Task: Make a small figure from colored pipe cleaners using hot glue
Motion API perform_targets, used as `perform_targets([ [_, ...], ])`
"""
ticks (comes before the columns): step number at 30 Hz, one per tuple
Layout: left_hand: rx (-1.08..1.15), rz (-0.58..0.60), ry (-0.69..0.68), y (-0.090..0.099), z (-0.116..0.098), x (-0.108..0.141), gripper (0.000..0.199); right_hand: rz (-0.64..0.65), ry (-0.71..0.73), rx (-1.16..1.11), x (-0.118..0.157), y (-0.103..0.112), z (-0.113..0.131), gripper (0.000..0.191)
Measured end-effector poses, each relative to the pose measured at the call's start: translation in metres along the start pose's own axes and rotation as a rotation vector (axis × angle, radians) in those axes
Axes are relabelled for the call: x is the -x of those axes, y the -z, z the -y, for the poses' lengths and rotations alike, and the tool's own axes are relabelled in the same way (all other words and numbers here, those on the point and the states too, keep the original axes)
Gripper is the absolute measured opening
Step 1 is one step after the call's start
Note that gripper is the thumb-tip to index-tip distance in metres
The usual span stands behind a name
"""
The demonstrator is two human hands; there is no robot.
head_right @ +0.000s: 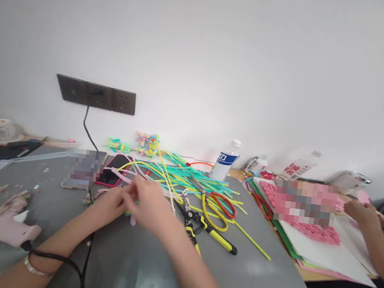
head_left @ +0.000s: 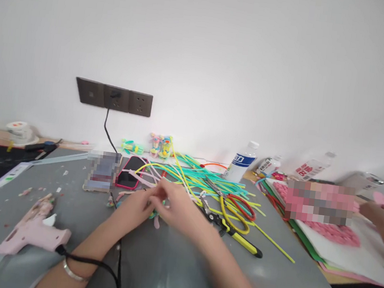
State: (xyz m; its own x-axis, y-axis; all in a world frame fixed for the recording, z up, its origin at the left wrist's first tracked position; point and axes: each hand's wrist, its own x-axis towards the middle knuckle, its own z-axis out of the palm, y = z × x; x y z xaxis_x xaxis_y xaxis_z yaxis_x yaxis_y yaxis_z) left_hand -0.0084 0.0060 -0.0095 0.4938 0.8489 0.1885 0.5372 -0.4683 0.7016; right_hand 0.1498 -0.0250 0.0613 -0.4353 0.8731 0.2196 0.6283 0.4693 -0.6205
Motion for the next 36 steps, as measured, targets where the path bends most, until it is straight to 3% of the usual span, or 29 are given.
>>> perform_targets([
  [4,-0.084,0.033,0.107,0.000,-0.011,-0.002,0.019,0.263,-0.125,-0.153,0.001,0.035,-0.066,0.007],
  [7,-0.087,0.043,0.119,0.000,-0.015,-0.003,0.021,0.327,-0.154,-0.231,0.002,0.036,-0.096,0.008],
  [10,-0.071,0.060,0.127,-0.002,-0.013,-0.003,0.019,0.338,-0.133,-0.271,0.004,0.028,-0.112,0.008],
  [15,-0.063,0.071,0.133,-0.002,-0.013,-0.002,0.014,0.350,-0.066,-0.311,0.011,0.027,-0.122,0.005],
  [36,-0.084,0.107,0.094,0.001,-0.019,-0.001,0.011,0.319,-0.107,-0.178,0.016,0.023,-0.119,0.007],
])
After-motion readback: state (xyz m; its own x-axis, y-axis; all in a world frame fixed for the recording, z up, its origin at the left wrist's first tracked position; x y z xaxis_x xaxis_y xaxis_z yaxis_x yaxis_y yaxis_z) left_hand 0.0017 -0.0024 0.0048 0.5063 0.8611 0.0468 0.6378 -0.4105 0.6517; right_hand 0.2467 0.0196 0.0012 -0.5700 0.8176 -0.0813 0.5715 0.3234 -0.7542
